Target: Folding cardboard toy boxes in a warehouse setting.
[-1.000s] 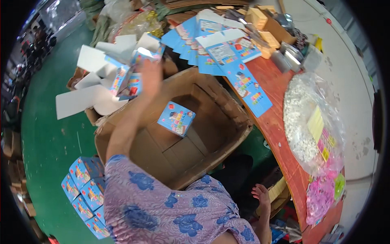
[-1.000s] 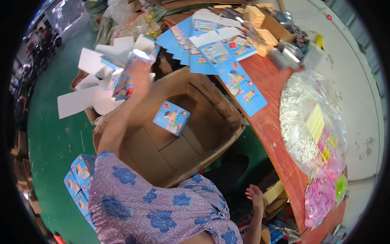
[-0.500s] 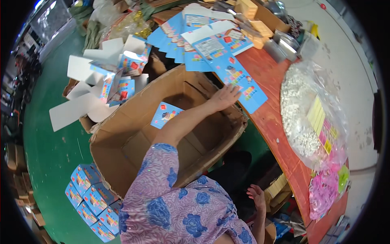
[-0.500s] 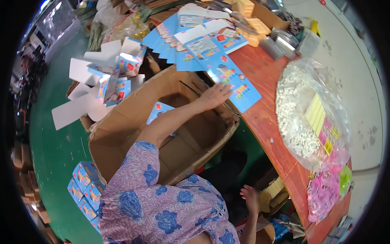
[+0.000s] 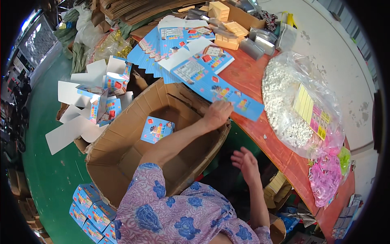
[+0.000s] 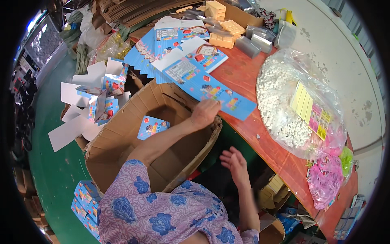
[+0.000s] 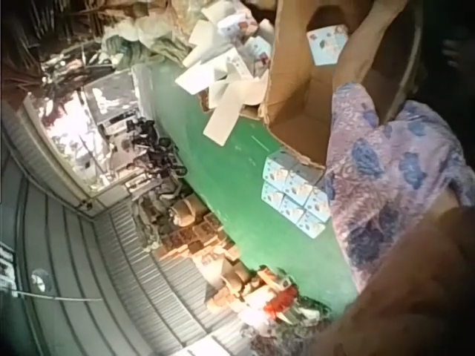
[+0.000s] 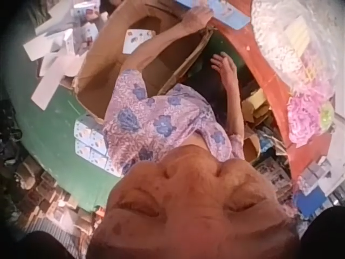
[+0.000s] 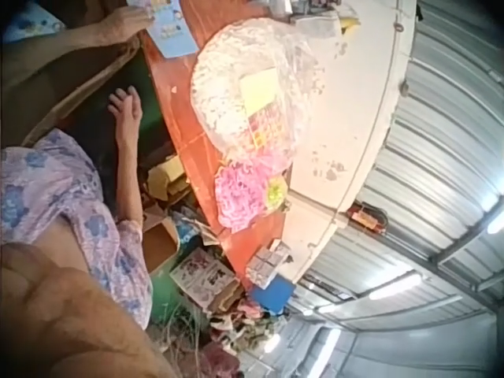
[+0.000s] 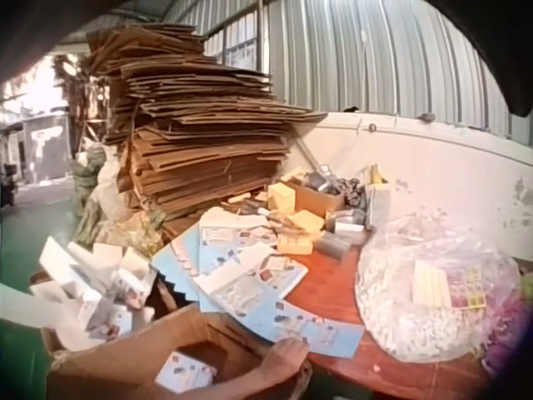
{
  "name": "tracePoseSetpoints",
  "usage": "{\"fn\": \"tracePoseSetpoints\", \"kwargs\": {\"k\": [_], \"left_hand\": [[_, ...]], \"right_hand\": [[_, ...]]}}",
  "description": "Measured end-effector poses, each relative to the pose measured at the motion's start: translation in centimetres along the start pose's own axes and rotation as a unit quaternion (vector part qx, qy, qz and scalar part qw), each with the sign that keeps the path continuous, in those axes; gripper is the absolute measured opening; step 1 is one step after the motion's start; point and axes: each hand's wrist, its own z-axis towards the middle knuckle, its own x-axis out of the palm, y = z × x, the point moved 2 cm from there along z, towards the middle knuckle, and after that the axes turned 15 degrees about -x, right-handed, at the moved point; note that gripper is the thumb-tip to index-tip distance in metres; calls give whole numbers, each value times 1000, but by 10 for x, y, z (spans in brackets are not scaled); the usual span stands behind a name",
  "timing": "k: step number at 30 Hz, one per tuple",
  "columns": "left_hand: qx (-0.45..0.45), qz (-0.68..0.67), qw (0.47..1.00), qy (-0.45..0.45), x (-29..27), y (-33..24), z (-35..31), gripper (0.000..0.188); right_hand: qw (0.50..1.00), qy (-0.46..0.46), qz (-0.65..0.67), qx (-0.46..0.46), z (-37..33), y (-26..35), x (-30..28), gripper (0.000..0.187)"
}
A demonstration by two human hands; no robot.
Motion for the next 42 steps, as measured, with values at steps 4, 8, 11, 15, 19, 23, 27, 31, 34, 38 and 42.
{"fn": "tracePoseSetpoints", "kwargs": {"k": [4, 8, 11, 15, 19, 23, 27, 31, 34, 38, 42], "left_hand": [[-7, -112, 992, 52, -1, -30, -40, 6], [-32, -204, 978, 30, -8, -47, -59, 8], [-155, -309, 920, 186, -18, -48, -67, 12], [-245, -60, 968, 17, -37, -18, -63, 39], [-544, 39, 834, -87, -33, 81, -66, 64], [-632, 50, 739, 226, -38, 103, -74, 60], [-627, -238, 626, 398, -41, 99, -87, 50], [-507, -453, 474, 560, -35, 67, -87, 45], [-503, -594, 370, 508, -30, 31, -86, 49], [-542, -568, 333, 522, -35, -4, -88, 51], [-519, -583, 300, 549, -54, -41, -91, 56]], "right_hand": [[983, -72, 165, -25, 41, 16, 2, 47], [980, -115, 155, -39, 51, 12, -1, 32], [982, -162, 93, -35, 33, 16, -4, 28], [982, -181, -3, -54, 1, 27, -41, 28], [981, -184, -18, -58, -39, 40, -65, 28], [979, -194, -13, -69, -79, 39, -97, 27], [983, -173, -36, -54, -125, 46, -124, 28], [985, -167, -44, 4, -171, 37, -162, 31], [986, -164, -22, 32, -196, 26, -177, 35], [975, -200, -34, 89, -220, -8, -195, 37], [955, -223, -92, 172, -230, -51, -204, 32]]}}
